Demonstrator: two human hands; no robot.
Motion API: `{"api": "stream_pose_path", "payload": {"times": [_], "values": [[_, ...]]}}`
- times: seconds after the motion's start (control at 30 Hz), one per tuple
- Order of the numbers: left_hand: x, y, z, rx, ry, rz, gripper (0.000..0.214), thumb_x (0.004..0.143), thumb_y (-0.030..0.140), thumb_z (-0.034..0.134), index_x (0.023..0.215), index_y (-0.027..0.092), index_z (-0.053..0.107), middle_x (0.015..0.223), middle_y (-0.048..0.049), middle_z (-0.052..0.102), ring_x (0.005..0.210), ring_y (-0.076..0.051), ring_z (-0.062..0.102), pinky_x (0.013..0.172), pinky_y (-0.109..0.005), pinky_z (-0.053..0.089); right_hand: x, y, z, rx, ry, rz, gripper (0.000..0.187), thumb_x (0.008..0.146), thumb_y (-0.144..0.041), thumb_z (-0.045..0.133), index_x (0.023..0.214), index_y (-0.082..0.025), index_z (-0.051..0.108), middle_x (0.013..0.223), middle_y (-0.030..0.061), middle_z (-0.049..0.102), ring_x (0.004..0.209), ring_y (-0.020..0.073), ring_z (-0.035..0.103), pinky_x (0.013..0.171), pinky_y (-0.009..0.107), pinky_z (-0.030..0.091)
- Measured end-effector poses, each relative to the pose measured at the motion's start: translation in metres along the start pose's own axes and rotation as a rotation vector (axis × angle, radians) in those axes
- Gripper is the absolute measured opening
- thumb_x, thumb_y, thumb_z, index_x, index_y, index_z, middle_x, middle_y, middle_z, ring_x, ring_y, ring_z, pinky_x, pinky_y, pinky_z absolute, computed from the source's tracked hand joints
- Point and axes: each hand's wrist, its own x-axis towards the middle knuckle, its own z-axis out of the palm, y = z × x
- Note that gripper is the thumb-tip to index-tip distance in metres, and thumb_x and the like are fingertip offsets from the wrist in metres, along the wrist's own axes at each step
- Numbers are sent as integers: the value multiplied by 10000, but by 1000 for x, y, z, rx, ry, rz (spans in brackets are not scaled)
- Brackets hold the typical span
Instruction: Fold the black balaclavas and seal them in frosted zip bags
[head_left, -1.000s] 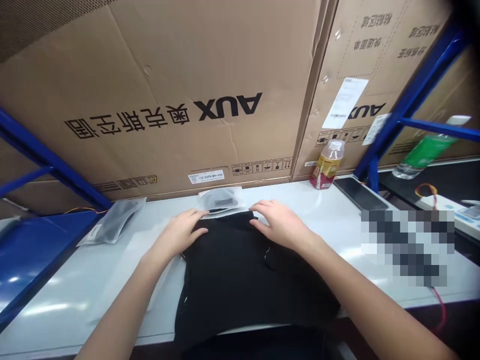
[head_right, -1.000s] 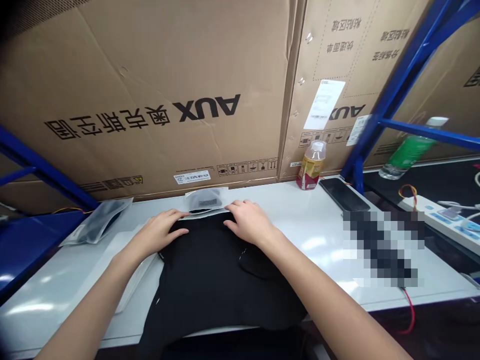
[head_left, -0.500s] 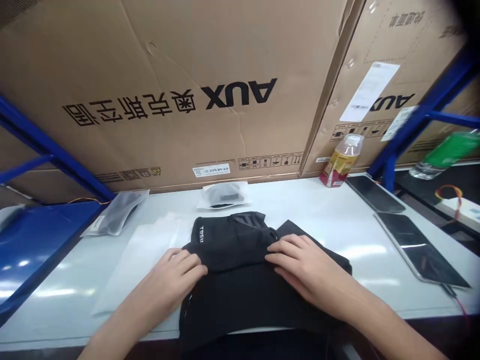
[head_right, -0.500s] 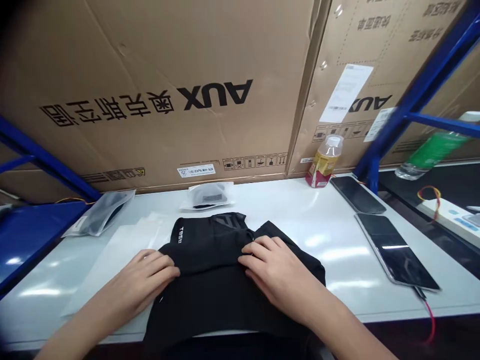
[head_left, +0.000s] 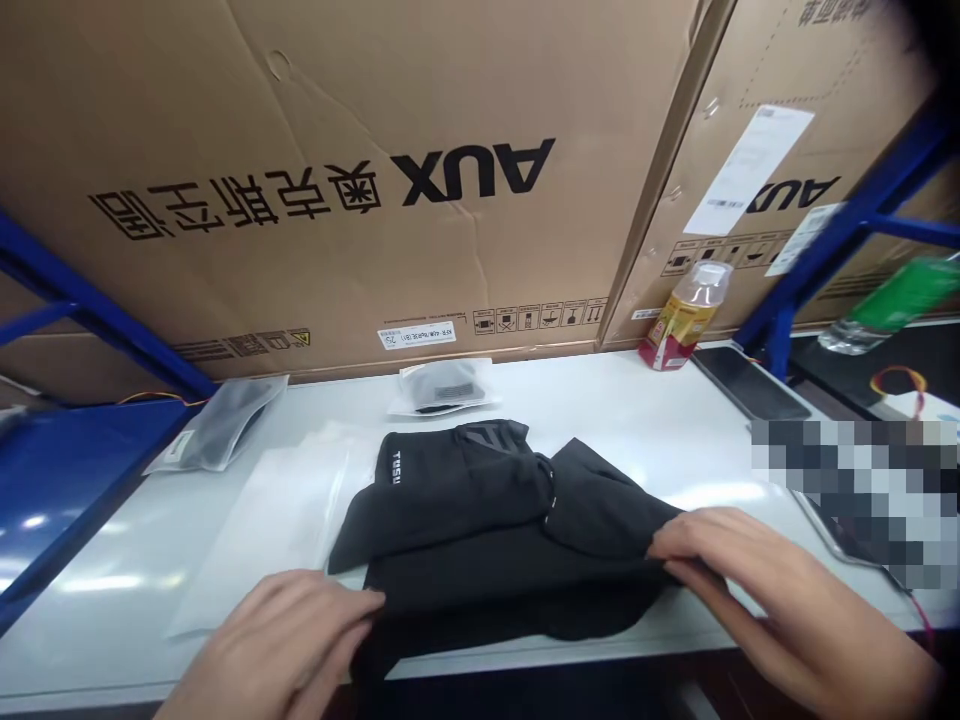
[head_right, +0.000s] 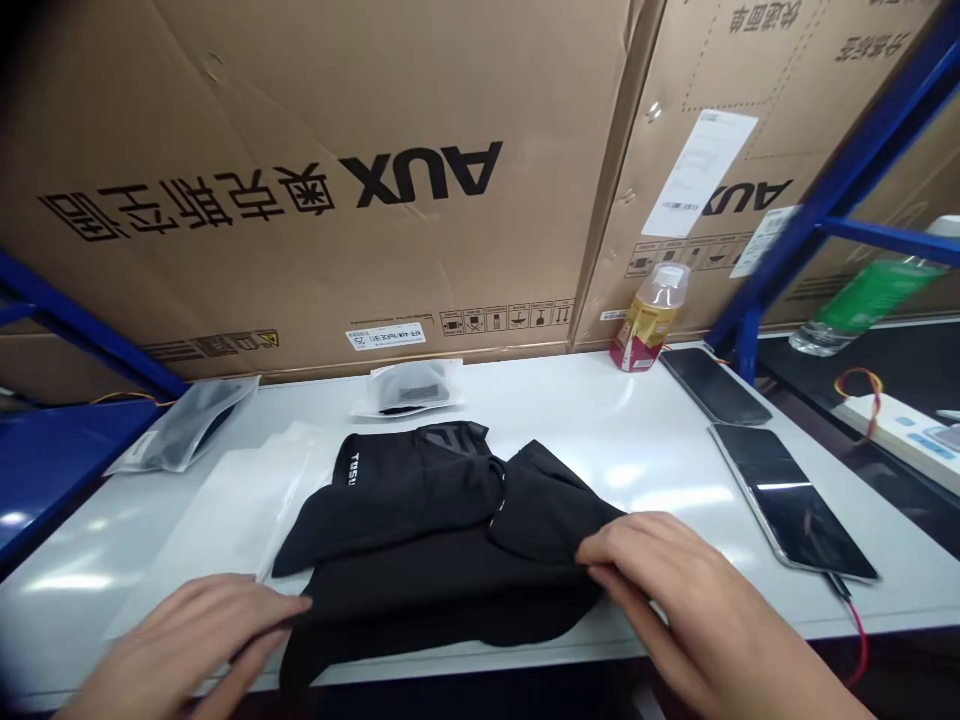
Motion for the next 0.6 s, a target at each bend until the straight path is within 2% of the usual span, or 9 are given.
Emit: {"api": "stream_pose_path", "payload": {"times": [0.07,0.13,0.2,0.23,0.33,0.4,0.47,0.53,0.6], "values": [[16,-4,-1,-10,6,-114,252,1054,381,532,1205,313,722,1052,-1,800,967,-225,753,839,-327,589,20,1,6,-25,80,109,212,1074,-341,501,1174,-282,678,1063,57,747,970,255,708,846,397,572],[33,-5,6,47,-1,-147,298,1070,398,468,1087,280,742,962,-25,785,865,-238,744,733,-347,569,38,2,17,-90,113,178,274,1092,-356,439,1097,-261,696,977,63,726,886,266,688,819,434,553],[47,1,15,169,23,-165,343,1075,351,418,1043,255,745,948,-55,761,813,-257,720,666,-370,534,46,5,28,-135,137,230,329,1094,-383,410,1062,-255,712,987,80,714,877,277,672,827,459,546],[51,7,19,231,73,-162,342,1071,316,410,1089,243,744,997,-75,756,845,-273,715,681,-388,529,44,7,33,-146,164,260,337,1088,-417,420,1080,-255,716,1032,91,713,910,287,671,849,471,544],[56,35,27,287,217,-42,405,1039,177,436,1373,237,658,1294,-97,720,1126,-303,688,925,-464,530,21,14,39,-145,245,363,417,1022,-588,520,1220,-266,696,1229,113,692,1115,338,648,950,504,524],[60,57,32,221,186,71,483,1026,116,456,1470,252,590,1457,-54,659,1315,-286,617,1112,-486,465,3,19,40,-124,252,419,500,957,-685,582,1223,-277,695,1294,114,675,1202,362,617,979,510,512],[70,76,39,151,83,131,501,1046,132,471,1528,255,531,1555,-14,592,1428,-270,543,1202,-500,421,-8,21,40,-72,249,447,482,932,-714,598,1104,-277,705,1300,109,677,1220,360,615,969,489,518],[83,91,49,95,5,140,488,1083,218,475,1570,244,476,1617,-3,529,1491,-283,485,1224,-539,421,-7,21,34,5,248,480,431,937,-696,599,949,-269,664,1206,93,714,1107,321,671,879,433,550],[97,102,58,32,-42,130,500,1107,291,449,1603,228,423,1654,-8,476,1529,-294,439,1230,-570,422,2,14,23,57,239,549,406,939,-669,608,855,-271,591,940,46,734,801,251,692,681,364,545]]}}
